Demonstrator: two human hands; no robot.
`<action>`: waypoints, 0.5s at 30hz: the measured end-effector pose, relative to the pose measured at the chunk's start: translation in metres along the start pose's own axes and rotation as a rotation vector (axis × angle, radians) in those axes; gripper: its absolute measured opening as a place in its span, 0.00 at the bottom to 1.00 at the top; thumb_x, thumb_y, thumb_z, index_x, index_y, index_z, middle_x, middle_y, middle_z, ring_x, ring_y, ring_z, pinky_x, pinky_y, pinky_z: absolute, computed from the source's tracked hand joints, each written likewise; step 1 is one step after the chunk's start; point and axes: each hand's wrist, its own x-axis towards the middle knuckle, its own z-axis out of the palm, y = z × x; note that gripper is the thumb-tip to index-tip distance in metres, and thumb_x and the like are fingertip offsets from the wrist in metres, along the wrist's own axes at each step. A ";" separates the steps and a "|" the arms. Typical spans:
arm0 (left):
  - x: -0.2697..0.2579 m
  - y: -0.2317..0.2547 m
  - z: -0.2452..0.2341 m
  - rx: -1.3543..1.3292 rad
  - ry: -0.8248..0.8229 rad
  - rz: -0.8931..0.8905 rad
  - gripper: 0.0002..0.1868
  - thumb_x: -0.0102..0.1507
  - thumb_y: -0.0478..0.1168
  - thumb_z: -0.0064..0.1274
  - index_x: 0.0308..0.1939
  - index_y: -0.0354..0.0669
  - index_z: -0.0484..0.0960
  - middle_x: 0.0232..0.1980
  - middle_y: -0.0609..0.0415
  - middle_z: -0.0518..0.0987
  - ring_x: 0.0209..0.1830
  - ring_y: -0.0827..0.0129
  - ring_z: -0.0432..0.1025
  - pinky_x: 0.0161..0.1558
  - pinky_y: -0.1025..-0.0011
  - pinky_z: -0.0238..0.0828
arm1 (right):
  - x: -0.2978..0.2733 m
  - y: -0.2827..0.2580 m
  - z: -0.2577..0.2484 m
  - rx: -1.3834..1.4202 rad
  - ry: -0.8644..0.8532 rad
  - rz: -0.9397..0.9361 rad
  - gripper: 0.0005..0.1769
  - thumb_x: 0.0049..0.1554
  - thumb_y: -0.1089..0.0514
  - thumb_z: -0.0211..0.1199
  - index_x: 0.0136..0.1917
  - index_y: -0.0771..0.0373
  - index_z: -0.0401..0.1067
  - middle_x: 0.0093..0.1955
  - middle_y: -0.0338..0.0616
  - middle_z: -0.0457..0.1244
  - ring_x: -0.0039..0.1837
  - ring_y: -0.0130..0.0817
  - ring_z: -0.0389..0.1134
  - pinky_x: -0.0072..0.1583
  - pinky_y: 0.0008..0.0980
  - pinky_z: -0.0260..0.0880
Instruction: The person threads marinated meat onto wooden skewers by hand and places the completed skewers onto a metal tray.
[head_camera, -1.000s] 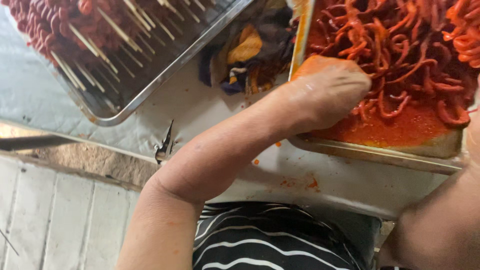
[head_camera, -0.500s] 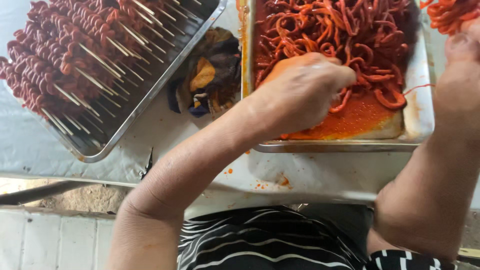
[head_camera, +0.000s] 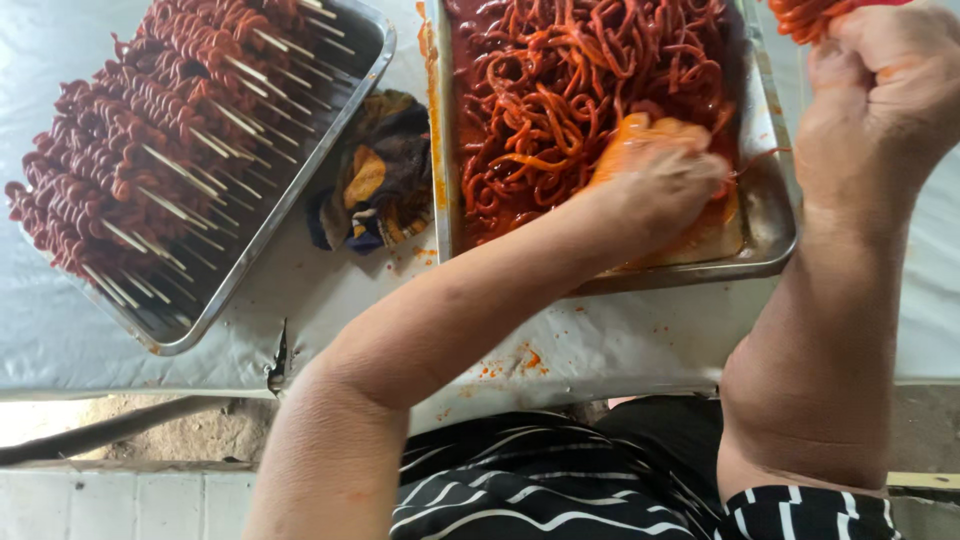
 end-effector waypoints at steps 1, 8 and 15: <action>-0.005 -0.006 -0.005 0.043 -0.050 0.002 0.12 0.66 0.43 0.45 0.40 0.50 0.86 0.50 0.48 0.80 0.54 0.53 0.75 0.55 0.49 0.66 | 0.003 -0.003 0.001 -0.008 -0.004 -0.036 0.12 0.59 0.83 0.50 0.50 0.75 0.70 0.51 0.47 0.63 0.50 0.33 0.66 0.52 0.25 0.67; -0.068 -0.061 -0.051 -0.321 -0.035 0.009 0.12 0.54 0.30 0.55 0.39 0.43 0.87 0.48 0.45 0.81 0.53 0.51 0.75 0.53 0.58 0.73 | -0.001 -0.006 0.000 -0.084 -0.074 -0.032 0.08 0.63 0.81 0.54 0.51 0.75 0.69 0.51 0.48 0.65 0.51 0.35 0.66 0.54 0.27 0.65; -0.090 -0.091 -0.081 -0.813 0.199 0.052 0.08 0.67 0.34 0.62 0.50 0.40 0.84 0.50 0.48 0.84 0.52 0.61 0.81 0.55 0.71 0.77 | -0.024 0.028 0.005 0.008 -0.127 0.167 0.11 0.70 0.77 0.50 0.59 0.72 0.70 0.53 0.45 0.63 0.52 0.29 0.63 0.57 0.26 0.65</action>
